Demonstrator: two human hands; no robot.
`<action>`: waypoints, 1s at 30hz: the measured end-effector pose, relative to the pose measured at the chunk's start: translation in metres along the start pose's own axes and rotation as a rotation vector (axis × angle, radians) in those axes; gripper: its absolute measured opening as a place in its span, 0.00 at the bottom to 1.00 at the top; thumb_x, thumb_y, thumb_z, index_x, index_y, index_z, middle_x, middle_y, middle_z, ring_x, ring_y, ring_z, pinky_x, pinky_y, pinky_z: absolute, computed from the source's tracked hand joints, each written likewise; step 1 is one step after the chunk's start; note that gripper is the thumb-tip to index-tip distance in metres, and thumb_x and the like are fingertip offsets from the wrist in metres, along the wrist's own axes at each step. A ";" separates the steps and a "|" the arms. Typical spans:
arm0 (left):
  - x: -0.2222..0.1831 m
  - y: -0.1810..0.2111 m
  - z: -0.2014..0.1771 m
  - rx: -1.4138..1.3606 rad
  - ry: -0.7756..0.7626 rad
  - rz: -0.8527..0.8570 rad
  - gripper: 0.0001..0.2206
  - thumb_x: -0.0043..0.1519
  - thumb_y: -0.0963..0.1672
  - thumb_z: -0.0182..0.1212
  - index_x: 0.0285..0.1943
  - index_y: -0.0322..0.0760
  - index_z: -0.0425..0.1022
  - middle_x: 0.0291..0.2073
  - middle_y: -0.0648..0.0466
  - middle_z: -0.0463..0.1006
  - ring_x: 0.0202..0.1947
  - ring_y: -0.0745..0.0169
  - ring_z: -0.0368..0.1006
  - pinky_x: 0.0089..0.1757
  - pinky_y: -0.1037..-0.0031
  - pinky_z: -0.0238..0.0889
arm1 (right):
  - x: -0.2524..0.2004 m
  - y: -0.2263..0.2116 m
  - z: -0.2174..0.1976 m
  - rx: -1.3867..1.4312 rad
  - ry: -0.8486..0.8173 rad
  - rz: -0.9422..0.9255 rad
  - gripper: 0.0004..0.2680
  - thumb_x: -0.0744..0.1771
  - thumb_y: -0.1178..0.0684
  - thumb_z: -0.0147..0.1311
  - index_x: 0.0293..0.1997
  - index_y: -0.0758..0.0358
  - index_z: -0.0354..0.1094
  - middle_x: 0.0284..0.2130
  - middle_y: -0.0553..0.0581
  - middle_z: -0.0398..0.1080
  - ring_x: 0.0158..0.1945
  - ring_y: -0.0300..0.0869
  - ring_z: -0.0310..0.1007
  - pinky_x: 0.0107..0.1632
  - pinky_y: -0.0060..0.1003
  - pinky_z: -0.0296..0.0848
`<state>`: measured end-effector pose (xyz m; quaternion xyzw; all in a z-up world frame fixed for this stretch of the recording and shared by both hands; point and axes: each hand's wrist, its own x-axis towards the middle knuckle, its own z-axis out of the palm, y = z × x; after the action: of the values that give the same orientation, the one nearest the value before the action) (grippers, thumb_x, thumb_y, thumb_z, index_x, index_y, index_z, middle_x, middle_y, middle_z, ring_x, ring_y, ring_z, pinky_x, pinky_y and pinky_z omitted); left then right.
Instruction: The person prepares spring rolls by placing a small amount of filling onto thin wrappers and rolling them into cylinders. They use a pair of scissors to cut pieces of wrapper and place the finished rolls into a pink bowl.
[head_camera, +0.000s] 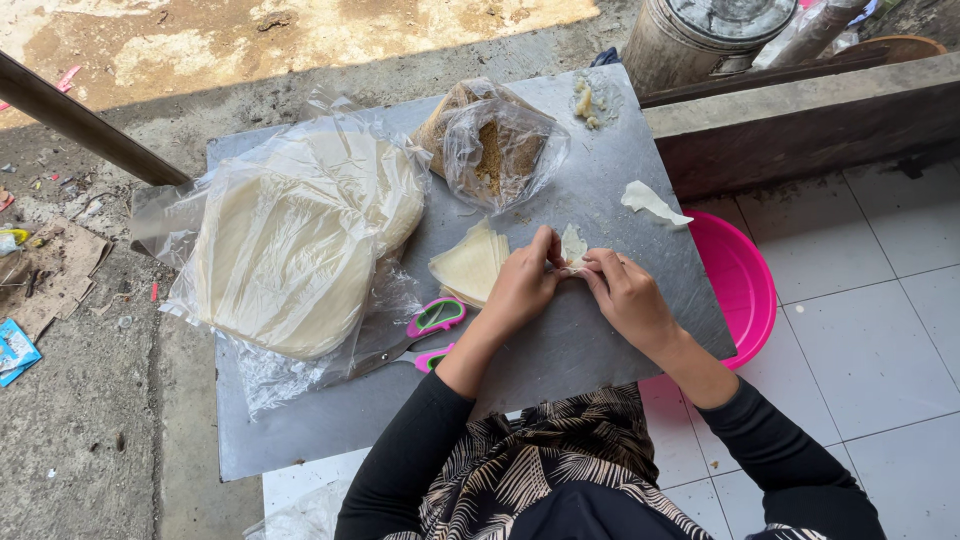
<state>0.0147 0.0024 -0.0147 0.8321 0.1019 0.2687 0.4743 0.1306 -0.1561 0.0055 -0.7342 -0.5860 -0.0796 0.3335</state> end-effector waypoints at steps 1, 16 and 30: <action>-0.001 0.001 0.000 -0.003 0.017 0.010 0.16 0.57 0.37 0.66 0.48 0.33 0.62 0.34 0.42 0.78 0.39 0.41 0.78 0.39 0.61 0.68 | 0.002 0.001 0.001 0.021 -0.002 0.036 0.09 0.67 0.59 0.60 0.49 0.66 0.65 0.37 0.58 0.77 0.40 0.47 0.80 0.42 0.38 0.78; 0.011 -0.001 0.008 0.066 0.123 -0.167 0.10 0.55 0.40 0.68 0.40 0.30 0.73 0.31 0.45 0.79 0.32 0.48 0.77 0.37 0.63 0.69 | 0.015 0.004 0.012 -0.062 -0.074 0.121 0.05 0.65 0.61 0.59 0.43 0.66 0.68 0.38 0.61 0.73 0.44 0.51 0.74 0.48 0.44 0.74; 0.008 -0.002 0.010 0.500 0.126 -0.030 0.06 0.55 0.45 0.68 0.34 0.41 0.84 0.35 0.54 0.81 0.42 0.50 0.73 0.44 0.60 0.60 | 0.012 0.015 0.016 -0.016 -0.061 0.070 0.05 0.67 0.57 0.59 0.42 0.68 0.72 0.39 0.60 0.74 0.46 0.52 0.74 0.48 0.44 0.74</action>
<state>0.0266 -0.0006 -0.0179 0.9035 0.2067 0.2795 0.2506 0.1431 -0.1386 -0.0069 -0.7590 -0.5692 -0.0500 0.3120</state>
